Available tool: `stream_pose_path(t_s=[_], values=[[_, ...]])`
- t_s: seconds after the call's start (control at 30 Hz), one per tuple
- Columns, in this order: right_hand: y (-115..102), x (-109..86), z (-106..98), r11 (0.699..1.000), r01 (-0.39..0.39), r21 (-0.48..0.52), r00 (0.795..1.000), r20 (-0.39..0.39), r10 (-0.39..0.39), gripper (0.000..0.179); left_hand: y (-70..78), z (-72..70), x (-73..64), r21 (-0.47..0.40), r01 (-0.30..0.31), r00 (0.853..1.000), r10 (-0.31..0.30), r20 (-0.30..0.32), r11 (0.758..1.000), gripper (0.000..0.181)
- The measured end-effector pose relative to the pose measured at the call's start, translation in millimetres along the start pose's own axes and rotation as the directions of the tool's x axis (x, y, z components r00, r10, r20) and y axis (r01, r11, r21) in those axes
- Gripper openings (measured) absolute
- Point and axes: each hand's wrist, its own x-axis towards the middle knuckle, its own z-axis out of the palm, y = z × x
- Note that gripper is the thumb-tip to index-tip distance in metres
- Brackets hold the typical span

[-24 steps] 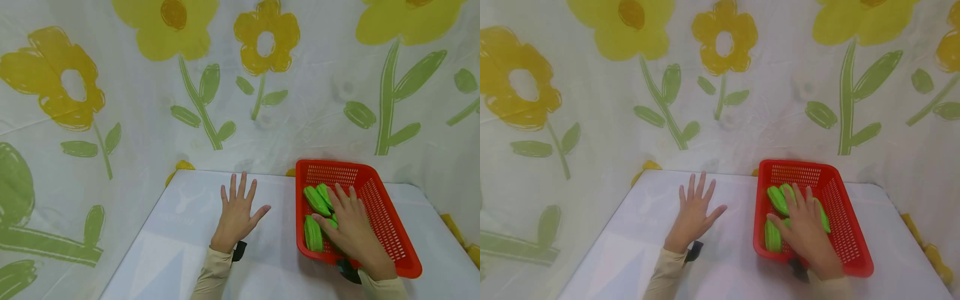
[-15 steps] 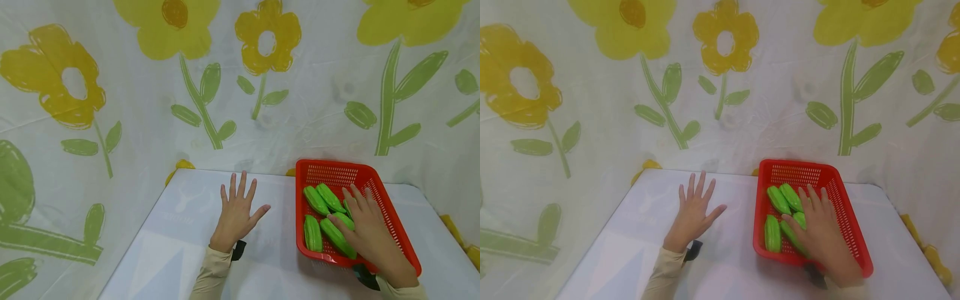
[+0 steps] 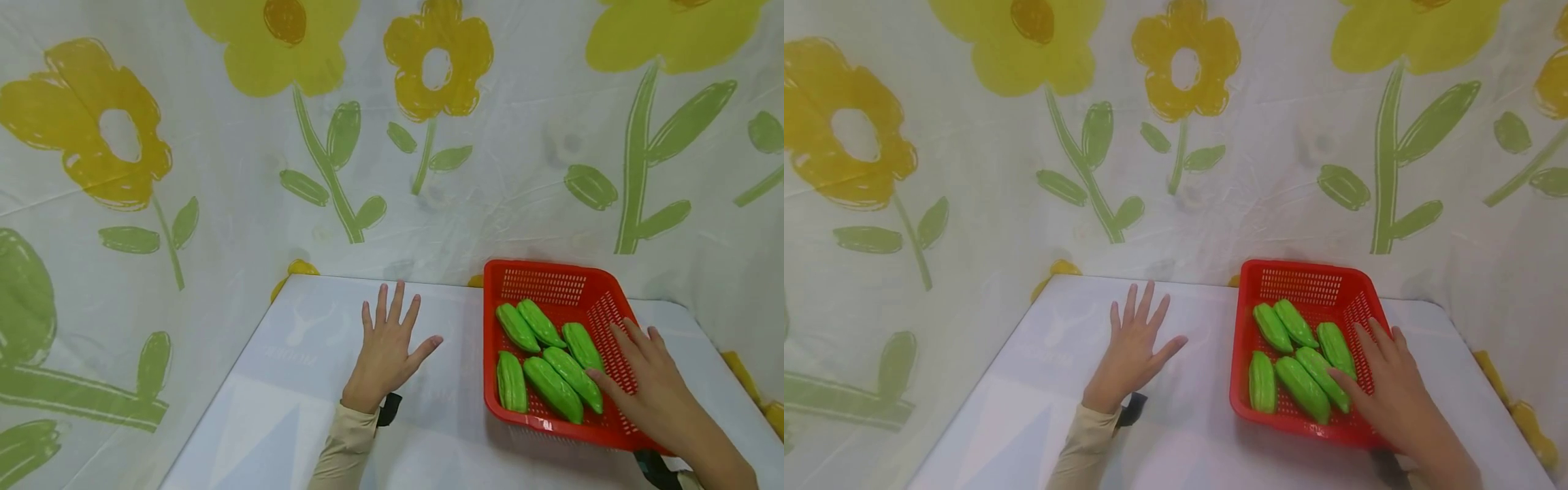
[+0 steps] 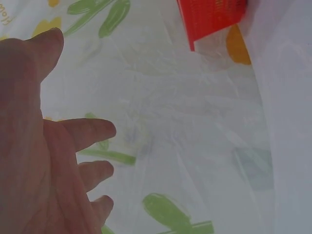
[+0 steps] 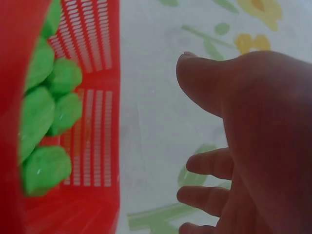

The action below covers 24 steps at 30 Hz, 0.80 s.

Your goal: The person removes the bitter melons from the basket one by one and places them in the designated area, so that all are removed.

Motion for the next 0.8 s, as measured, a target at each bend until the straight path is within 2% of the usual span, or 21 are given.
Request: stream_pose_path(t_s=[0.17, 0.37, 0.57, 0.8], values=[[20, -5.1, 1, 0.997, -0.055, -0.054, 0.998, 0.021, 0.056, 0.101, 1.8, 0.7, -0.4, 0.002, -0.006, 1.0, 0.006, 0.01, 1.0, 0.08], [39, -11.2, 3, 0.991, -0.08, -0.109, 0.995, 0.057, 0.087, 0.102, 1.6, 3.5, -0.6, 0.015, -0.004, 1.0, 0.004, 0.013, 1.0, 0.079], [51, -18.0, 4, 0.972, -0.151, -0.181, 0.973, 0.149, 0.179, 0.11, -2.0, 5.9, 0.4, 0.019, 0.0, 1.0, -0.001, 0.022, 1.0, 0.079], [64, -21.0, 12, 0.97, -0.173, -0.172, 0.949, 0.234, 0.211, 0.12, -11.1, 8.0, 2.3, 0.008, 0.024, 0.999, -0.024, 0.022, 1.0, 0.078]])
